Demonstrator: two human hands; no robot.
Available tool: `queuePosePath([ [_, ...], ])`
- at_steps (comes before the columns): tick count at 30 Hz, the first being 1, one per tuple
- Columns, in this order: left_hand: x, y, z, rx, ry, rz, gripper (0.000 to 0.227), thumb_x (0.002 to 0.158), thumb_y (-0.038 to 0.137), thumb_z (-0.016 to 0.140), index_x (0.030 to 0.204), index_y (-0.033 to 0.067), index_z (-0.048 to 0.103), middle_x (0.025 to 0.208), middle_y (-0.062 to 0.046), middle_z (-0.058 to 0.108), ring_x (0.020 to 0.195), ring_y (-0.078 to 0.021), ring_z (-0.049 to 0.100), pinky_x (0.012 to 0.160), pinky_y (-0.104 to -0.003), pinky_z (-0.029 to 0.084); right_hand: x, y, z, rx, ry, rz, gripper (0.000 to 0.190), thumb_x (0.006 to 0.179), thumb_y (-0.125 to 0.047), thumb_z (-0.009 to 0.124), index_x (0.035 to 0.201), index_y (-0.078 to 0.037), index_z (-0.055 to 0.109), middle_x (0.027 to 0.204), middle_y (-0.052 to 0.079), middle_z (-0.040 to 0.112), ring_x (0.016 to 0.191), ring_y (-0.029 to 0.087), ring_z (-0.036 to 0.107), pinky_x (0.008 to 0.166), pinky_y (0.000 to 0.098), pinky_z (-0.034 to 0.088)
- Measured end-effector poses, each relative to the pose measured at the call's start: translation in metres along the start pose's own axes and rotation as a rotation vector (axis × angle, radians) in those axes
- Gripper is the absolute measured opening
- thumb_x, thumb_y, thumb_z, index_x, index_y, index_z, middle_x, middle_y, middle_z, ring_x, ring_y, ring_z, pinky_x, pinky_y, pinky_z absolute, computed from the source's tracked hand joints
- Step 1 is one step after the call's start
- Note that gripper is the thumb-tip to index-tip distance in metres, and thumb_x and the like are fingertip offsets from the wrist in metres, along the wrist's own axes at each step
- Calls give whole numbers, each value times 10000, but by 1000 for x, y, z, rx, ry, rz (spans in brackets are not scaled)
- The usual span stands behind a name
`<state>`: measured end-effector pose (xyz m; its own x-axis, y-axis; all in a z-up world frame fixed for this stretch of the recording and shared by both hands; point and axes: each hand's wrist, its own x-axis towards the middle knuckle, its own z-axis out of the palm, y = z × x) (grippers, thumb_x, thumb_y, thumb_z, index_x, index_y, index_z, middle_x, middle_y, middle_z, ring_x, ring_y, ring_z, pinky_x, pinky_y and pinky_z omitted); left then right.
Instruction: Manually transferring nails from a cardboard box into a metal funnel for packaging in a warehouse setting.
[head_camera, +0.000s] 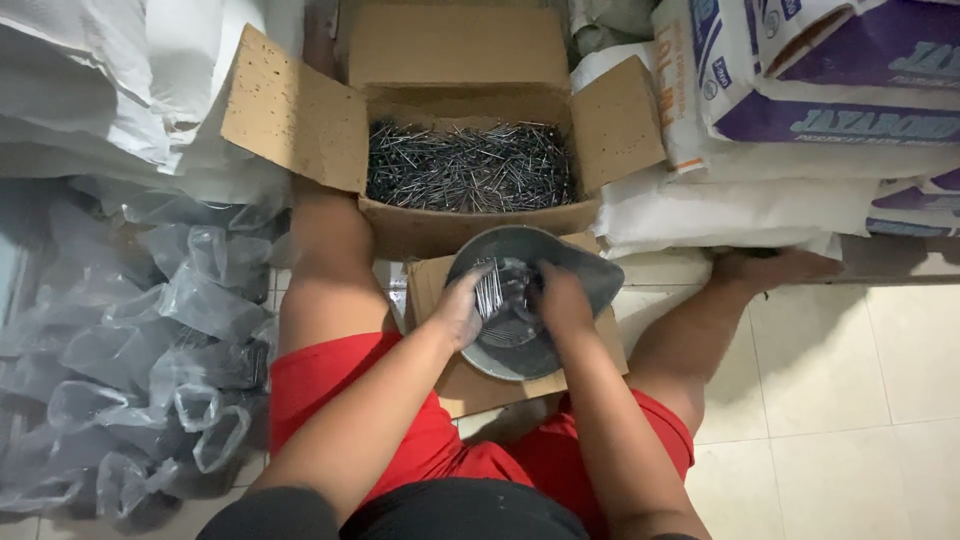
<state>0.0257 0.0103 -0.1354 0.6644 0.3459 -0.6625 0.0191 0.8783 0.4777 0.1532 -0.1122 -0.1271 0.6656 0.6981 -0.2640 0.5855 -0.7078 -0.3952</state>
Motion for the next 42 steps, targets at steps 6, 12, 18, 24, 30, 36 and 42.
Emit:
queuePosePath([
  [6,-19,9,12,23,14,34,220,892,292,719,1023,121,675,862,-21,658,701,-155,673,587,-340,499,-7,0,-11,-25,27,31,502,933,-202,697,1397,-33,608,1173,255,717,1144,417,695,908,538,598],
  [12,-20,12,5,100,-117,-7,242,988,336,647,815,224,521,634,162,247,459,7,301,402,-138,233,-59,-32,-62,94,50,148,405,864,-213,756,1224,-31,720,1057,228,746,1087,401,716,870,522,593],
  [18,2,21,-36,-220,-706,-211,518,1017,479,570,632,195,371,565,67,245,479,-62,183,456,-212,193,-154,-85,-49,192,-535,-346,428,718,-101,844,1117,-114,690,988,24,780,817,175,732,725,308,583],
  [24,-14,40,-47,-342,-747,-69,383,983,415,664,723,193,492,592,84,287,484,-45,217,444,-207,180,-175,-61,42,-27,-320,-809,256,927,-259,656,1116,-88,632,954,128,685,733,375,658,667,461,522],
  [30,-21,38,-62,-357,-718,-51,416,1002,424,634,678,223,467,593,84,269,491,-46,202,448,-206,163,-189,-76,19,-133,-471,-896,306,943,-135,569,1236,-45,576,1152,148,679,951,386,652,810,463,511],
  [36,-26,39,-73,-316,-719,-22,379,993,429,651,721,215,495,594,86,294,487,-37,203,434,-198,145,-192,-93,26,-89,-457,-884,320,788,-205,708,1079,-111,614,994,93,711,822,364,649,737,435,507],
  [42,-32,41,-81,-312,-732,-17,405,1028,427,597,702,221,474,593,89,299,484,-36,202,434,-193,153,-198,-83,59,144,-217,-903,176,894,-179,698,1036,-98,632,938,68,703,777,311,675,675,415,526],
])
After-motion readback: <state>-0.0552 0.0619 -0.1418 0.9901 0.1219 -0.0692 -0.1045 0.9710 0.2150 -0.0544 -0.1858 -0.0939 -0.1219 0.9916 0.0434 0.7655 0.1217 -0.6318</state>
